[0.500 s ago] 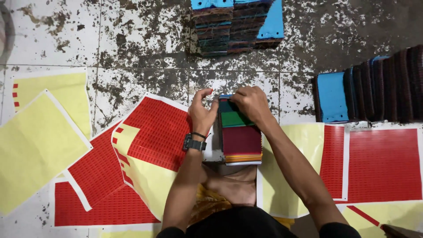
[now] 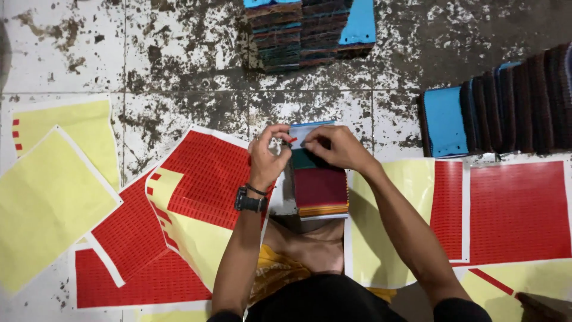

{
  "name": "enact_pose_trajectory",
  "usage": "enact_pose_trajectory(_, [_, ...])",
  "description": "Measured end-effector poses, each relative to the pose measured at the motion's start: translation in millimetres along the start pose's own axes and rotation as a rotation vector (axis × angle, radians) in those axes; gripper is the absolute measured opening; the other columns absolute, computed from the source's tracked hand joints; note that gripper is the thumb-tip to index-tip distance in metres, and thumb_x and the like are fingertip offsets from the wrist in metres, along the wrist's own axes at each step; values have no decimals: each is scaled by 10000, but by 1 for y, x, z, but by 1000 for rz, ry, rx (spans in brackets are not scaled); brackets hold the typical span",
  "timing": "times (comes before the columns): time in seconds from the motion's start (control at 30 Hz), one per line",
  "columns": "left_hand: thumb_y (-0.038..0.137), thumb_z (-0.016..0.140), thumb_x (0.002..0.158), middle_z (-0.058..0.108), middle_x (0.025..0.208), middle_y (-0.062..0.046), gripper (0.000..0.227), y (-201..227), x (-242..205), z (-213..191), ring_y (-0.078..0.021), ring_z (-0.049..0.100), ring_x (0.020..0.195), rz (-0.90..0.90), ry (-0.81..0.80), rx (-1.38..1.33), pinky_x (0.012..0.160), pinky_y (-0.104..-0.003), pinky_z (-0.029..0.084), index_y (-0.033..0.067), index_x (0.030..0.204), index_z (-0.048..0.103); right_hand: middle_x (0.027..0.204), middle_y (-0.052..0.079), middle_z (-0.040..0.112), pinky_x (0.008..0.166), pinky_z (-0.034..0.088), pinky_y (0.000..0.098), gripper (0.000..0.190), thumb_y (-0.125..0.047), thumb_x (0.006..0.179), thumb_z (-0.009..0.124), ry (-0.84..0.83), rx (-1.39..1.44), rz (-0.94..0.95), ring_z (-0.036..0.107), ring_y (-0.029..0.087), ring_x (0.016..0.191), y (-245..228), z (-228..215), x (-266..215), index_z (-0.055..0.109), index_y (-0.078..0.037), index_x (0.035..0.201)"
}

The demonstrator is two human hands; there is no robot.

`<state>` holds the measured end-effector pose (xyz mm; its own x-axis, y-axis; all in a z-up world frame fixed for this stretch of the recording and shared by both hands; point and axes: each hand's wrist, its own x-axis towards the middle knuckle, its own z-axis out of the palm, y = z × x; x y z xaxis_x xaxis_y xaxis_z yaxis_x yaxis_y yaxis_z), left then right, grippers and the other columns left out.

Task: Assembling a booklet by manually peeling stickers from a sheet and applying them to the edges of the pages.

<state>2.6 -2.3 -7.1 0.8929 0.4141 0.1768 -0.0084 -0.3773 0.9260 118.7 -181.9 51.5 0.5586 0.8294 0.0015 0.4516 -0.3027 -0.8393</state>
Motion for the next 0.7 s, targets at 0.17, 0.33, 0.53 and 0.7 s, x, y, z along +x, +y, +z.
enact_pose_trajectory(0.17, [132,635,702,717,891,113,513,-5,-4,9,-197,619,1072,-134,-92,119,1102,-630,194,276,1194,652,785,170,748,700,584,457,116,-129,889,750,12,36,55,740,356,769,9,7,7,771,-55,976])
enact_pose_trajectory(0.33, [173,643,689,708,949,127,535,6,-7,9,-174,582,1130,-176,-111,171,1093,-658,165,302,1208,629,752,157,735,685,568,454,83,-139,908,718,-28,-9,75,729,347,743,29,17,9,750,-69,938])
enact_pose_trajectory(0.53, [180,670,769,642,1217,11,534,-6,-4,15,-294,506,1213,-342,56,142,1047,-711,162,239,1292,580,849,190,758,739,576,477,118,-133,952,677,6,-40,139,736,398,838,34,22,18,761,-55,982])
enact_pose_trajectory(0.7, [293,702,772,653,1162,87,399,-51,0,31,-253,556,1186,-373,34,206,1040,-648,232,329,1165,644,881,152,772,760,589,466,110,-144,953,678,-27,-135,185,745,375,874,39,26,24,771,-91,978])
